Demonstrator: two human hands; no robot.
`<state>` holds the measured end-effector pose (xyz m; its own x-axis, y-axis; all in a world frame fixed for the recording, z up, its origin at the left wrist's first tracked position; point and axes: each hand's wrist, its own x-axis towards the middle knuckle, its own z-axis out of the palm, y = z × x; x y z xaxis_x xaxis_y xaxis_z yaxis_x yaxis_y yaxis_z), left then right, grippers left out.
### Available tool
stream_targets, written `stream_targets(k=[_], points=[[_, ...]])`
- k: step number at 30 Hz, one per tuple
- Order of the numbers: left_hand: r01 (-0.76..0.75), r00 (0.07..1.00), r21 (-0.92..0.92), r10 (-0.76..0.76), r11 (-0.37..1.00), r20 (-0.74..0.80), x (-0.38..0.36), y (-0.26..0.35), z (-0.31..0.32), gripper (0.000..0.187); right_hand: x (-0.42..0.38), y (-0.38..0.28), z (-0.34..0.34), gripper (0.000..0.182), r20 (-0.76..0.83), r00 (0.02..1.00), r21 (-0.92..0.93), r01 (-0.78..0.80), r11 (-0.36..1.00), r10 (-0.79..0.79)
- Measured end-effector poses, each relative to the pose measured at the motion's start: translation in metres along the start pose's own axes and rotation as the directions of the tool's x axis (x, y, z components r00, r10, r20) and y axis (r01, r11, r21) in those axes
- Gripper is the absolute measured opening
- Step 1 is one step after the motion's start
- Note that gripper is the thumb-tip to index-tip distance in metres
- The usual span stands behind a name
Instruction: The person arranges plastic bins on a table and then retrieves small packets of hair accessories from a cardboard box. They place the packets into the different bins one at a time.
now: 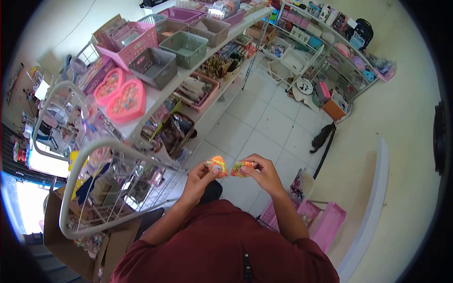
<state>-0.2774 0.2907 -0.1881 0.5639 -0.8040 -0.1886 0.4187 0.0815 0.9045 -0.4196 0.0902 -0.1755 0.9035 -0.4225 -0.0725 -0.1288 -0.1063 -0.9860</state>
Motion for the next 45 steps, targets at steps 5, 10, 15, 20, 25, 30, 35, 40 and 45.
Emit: stream_targets(k=[5,10,15,20,25,30,35,40,45], points=[[-0.225,0.967,0.333,0.169,0.916,0.188,0.077,0.03,-0.015,0.021,0.096,-0.017,-0.05,0.026,-0.053,0.993,-0.095,0.097,0.991,-0.103],[-0.399,0.917,0.446,0.343,0.801,0.203,0.123,0.108,-0.009,0.016,0.223,-0.109,-0.088,0.027,-0.076,0.951,-0.074,0.296,0.952,-0.301],[-0.555,0.827,0.442,0.528,0.705,0.196,0.137,0.16,-0.015,0.018,0.371,-0.216,-0.066,0.019,0.152,0.786,-0.252,0.617,0.745,-0.6],[-0.536,0.761,0.562,0.649,0.63,-0.003,0.141,0.169,-0.019,0.021,0.524,-0.252,0.019,0.023,0.527,0.531,-0.387,0.845,0.369,-0.663],[-0.428,0.645,0.633,0.709,0.645,-0.286,0.145,0.17,-0.008,0.022,0.587,-0.236,0.069,0.043,0.875,0.468,-0.478,0.875,-0.071,-0.122],[-0.369,0.51,0.65,0.729,0.665,-0.457,0.178,0.185,0.01,0.023,0.601,-0.3,0.039,0.042,0.971,0.235,-0.225,0.958,0.176,-0.038],[-0.322,0.4,0.633,0.707,0.704,-0.583,0.222,0.227,0.024,0.022,0.526,-0.333,-0.004,0.039,0.925,-0.234,0.365,0.768,0.526,-0.3],[-0.207,0.327,0.791,0.803,0.575,-0.498,0.257,0.246,0.016,0.024,0.523,-0.311,-0.001,0.035,0.876,-0.331,0.476,0.708,0.521,-0.351],[0.037,0.412,0.966,0.877,0.256,-0.248,0.257,0.234,0.027,0.03,0.61,-0.319,0.01,0.03,0.912,0.008,0.121,0.95,0.288,-0.41]])
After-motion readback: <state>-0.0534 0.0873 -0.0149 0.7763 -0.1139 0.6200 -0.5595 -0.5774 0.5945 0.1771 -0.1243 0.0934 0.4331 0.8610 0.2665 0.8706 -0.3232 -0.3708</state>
